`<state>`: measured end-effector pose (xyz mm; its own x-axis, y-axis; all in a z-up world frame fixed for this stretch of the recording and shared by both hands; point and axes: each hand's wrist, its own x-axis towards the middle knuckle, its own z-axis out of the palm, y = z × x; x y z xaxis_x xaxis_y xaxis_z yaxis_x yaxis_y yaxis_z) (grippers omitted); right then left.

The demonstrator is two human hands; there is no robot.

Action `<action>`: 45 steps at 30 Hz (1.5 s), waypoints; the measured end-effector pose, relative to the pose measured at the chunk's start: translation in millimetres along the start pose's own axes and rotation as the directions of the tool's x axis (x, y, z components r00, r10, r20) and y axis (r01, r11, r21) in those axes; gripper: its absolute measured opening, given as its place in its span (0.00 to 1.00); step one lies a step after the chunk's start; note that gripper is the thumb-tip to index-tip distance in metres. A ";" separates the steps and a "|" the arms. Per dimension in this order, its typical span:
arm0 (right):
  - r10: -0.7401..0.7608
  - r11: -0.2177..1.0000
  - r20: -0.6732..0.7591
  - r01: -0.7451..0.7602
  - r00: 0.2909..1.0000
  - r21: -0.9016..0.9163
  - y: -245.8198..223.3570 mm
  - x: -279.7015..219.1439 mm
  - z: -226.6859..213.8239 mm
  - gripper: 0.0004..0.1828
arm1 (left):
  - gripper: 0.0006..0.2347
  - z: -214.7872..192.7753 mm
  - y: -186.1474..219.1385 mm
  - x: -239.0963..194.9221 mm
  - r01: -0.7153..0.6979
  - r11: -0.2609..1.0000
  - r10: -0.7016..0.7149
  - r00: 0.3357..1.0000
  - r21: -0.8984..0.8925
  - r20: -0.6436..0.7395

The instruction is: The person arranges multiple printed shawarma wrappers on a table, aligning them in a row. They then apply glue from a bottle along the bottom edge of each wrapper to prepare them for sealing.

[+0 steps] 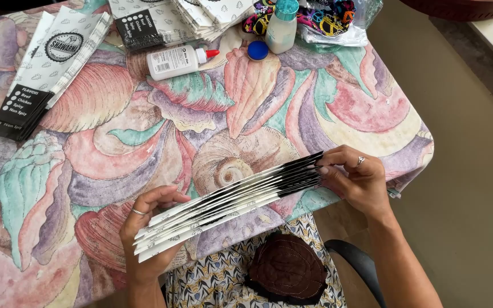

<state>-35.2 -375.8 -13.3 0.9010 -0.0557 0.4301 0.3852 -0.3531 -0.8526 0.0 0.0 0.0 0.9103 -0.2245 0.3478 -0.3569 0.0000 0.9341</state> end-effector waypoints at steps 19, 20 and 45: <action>0.240 0.970 -0.072 -0.237 0.968 0.051 -8.8 9.5 7.0 0.05 | 0.26 0.6 -3.0 -3.0 0.028 0.999 -0.029 0.999 -0.020 -0.041; 0.148 0.989 -0.071 -0.147 0.987 0.011 -4.0 10.2 6.5 0.05 | 0.26 0.9 -1.1 -2.0 0.013 1.000 -0.012 0.999 0.025 -0.035; 0.023 1.000 0.045 -0.023 0.999 -0.006 -26.0 5.0 2.8 0.04 | 0.23 0.0 -2.9 -3.3 -0.005 0.997 0.008 0.999 0.078 -0.040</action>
<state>-40.1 -364.3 10.2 0.9178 -0.0220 0.3964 0.3630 -0.3576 -0.8604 -1.9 0.7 -3.9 0.9150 -0.1855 0.3584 -0.3768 -0.0751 0.9232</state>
